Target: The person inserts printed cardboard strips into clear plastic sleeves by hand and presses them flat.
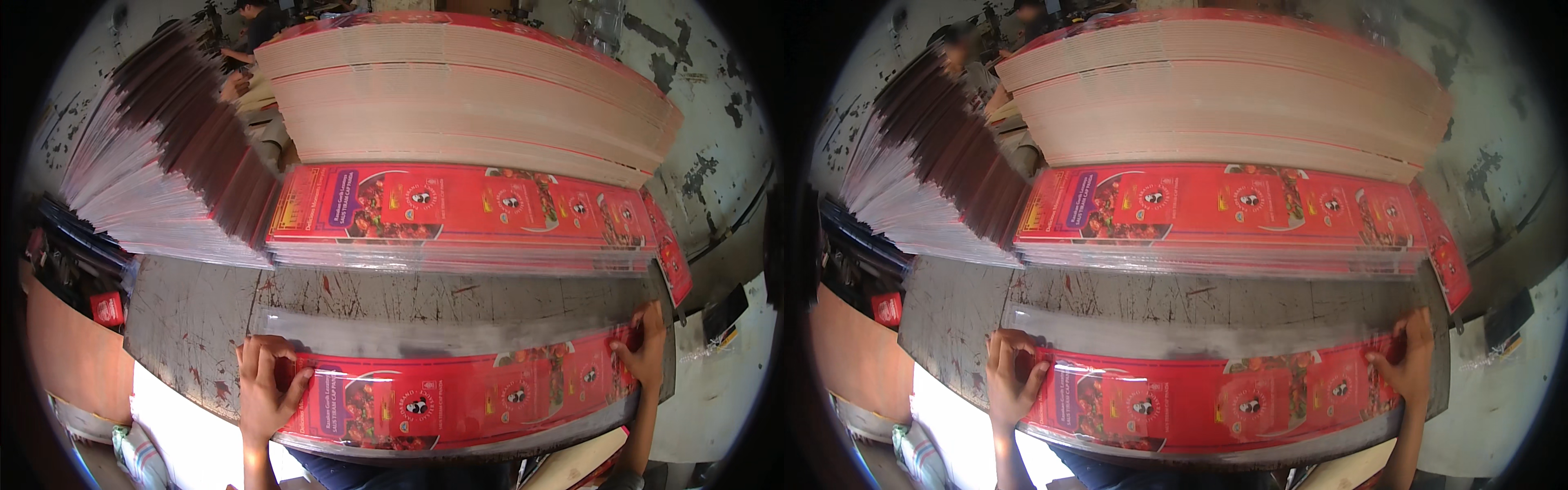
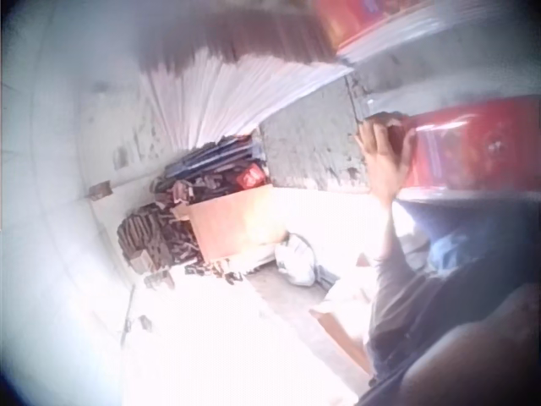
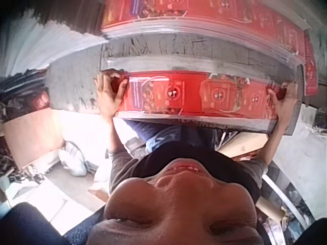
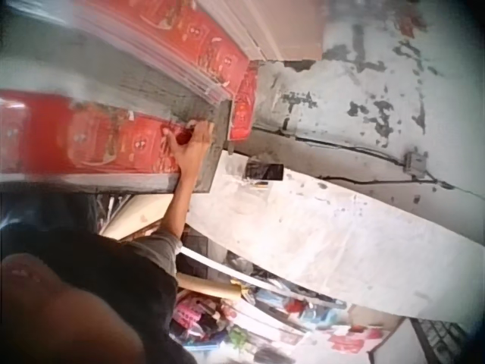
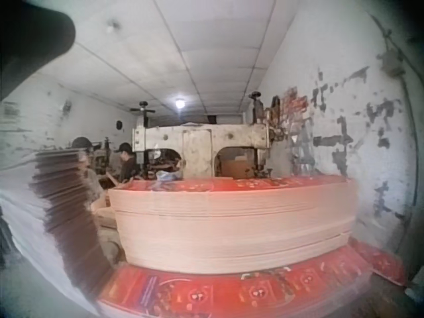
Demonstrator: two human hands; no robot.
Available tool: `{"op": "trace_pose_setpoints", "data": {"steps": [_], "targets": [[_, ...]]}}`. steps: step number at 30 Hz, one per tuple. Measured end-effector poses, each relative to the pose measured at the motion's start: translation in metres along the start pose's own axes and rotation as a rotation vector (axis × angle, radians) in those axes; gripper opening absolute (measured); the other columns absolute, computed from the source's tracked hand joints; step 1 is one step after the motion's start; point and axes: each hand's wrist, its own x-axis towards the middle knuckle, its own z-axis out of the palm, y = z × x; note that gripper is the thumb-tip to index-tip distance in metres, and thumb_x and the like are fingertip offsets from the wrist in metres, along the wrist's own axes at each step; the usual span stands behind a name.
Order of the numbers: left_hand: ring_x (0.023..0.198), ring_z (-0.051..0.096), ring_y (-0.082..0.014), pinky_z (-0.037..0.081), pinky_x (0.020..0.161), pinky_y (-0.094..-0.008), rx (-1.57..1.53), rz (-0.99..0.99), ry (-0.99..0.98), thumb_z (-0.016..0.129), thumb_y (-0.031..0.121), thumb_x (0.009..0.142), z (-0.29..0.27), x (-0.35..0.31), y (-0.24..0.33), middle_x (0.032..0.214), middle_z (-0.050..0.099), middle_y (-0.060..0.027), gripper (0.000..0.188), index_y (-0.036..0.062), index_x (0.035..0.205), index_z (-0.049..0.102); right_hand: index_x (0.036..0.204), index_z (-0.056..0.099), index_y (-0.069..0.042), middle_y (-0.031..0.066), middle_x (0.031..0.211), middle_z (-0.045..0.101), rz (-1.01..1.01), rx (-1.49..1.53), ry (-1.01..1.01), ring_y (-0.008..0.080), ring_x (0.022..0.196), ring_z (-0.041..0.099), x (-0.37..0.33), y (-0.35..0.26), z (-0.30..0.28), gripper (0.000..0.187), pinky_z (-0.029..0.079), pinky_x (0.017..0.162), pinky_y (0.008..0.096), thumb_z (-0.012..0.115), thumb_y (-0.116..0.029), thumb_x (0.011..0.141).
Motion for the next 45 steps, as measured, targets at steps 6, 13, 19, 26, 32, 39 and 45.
{"op": "trace_pose_setpoints", "data": {"steps": [6,13,19,26,32,39,45], "targets": [[0.082,0.048,-0.0255,0.033,0.075,-0.0383,-0.012,-0.009,-0.001,0.072,0.017,0.069,-0.001,0.001,-0.001,0.086,0.052,-0.0082,0.028,0.0064,0.085,0.051,0.075,0.043,-0.001,0.009,0.07,0.036,0.006,-0.045,-0.013,0.0278,0.066,0.036,0.002,0.004,-0.001,0.059,0.032,0.061,0.0371,0.076,-0.046,0.057],[0.078,0.047,-0.025,0.032,0.073,-0.0377,-0.014,-0.044,0.002,0.072,0.02,0.07,0.001,-0.002,0.0,0.081,0.052,-0.0067,0.028,0.0069,0.083,0.051,0.071,0.041,-0.001,0.0074,0.067,0.034,-0.011,-0.054,-0.012,0.0244,0.062,0.035,0.0,0.007,0.001,0.065,0.029,0.058,0.036,0.073,-0.056,0.061],[0.077,0.047,-0.0252,0.032,0.073,-0.0385,-0.003,-0.024,-0.021,0.071,0.019,0.07,-0.001,0.001,0.0,0.081,0.051,-0.0067,0.027,0.0065,0.082,0.051,0.069,0.038,-0.002,0.0073,0.065,0.034,-0.007,-0.071,-0.032,0.0258,0.061,0.033,0.0,0.009,-0.001,0.066,0.029,0.059,0.0359,0.075,-0.055,0.056],[0.075,0.046,-0.0253,0.03,0.071,-0.0381,0.09,0.032,0.045,0.067,0.017,0.074,0.004,0.003,0.002,0.08,0.051,-0.0064,0.022,0.0059,0.082,0.05,0.066,0.037,-0.002,0.008,0.064,0.032,-0.038,-0.037,-0.011,0.0272,0.06,0.033,0.006,0.003,0.0,0.061,0.029,0.057,0.0368,0.08,-0.042,0.051],[0.074,0.045,-0.0268,0.032,0.071,-0.0384,0.107,0.046,0.044,0.061,0.011,0.078,0.0,0.002,0.007,0.078,0.049,-0.0101,0.016,0.0022,0.08,0.049,0.065,0.037,-0.003,0.0082,0.064,0.032,-0.05,0.005,-0.017,0.0265,0.061,0.032,0.008,-0.002,0.0,0.055,0.028,0.054,0.0364,0.081,-0.033,0.053],[0.077,0.048,-0.0256,0.032,0.075,-0.0395,0.123,0.039,0.067,0.064,0.014,0.078,-0.001,-0.002,0.005,0.079,0.051,-0.0066,0.016,0.0038,0.08,0.051,0.066,0.037,-0.003,0.008,0.064,0.033,-0.051,0.012,-0.023,0.0265,0.061,0.033,0.006,-0.002,0.002,0.053,0.029,0.055,0.036,0.082,-0.028,0.052],[0.077,0.051,-0.0242,0.032,0.076,-0.0372,0.088,0.024,0.094,0.065,0.015,0.077,0.001,-0.001,0.007,0.081,0.054,-0.0055,0.018,0.0043,0.082,0.052,0.066,0.037,-0.003,0.0085,0.065,0.033,-0.003,0.036,-0.012,0.0262,0.062,0.033,0.004,-0.003,0.001,0.051,0.029,0.056,0.0361,0.081,-0.023,0.053]]}}
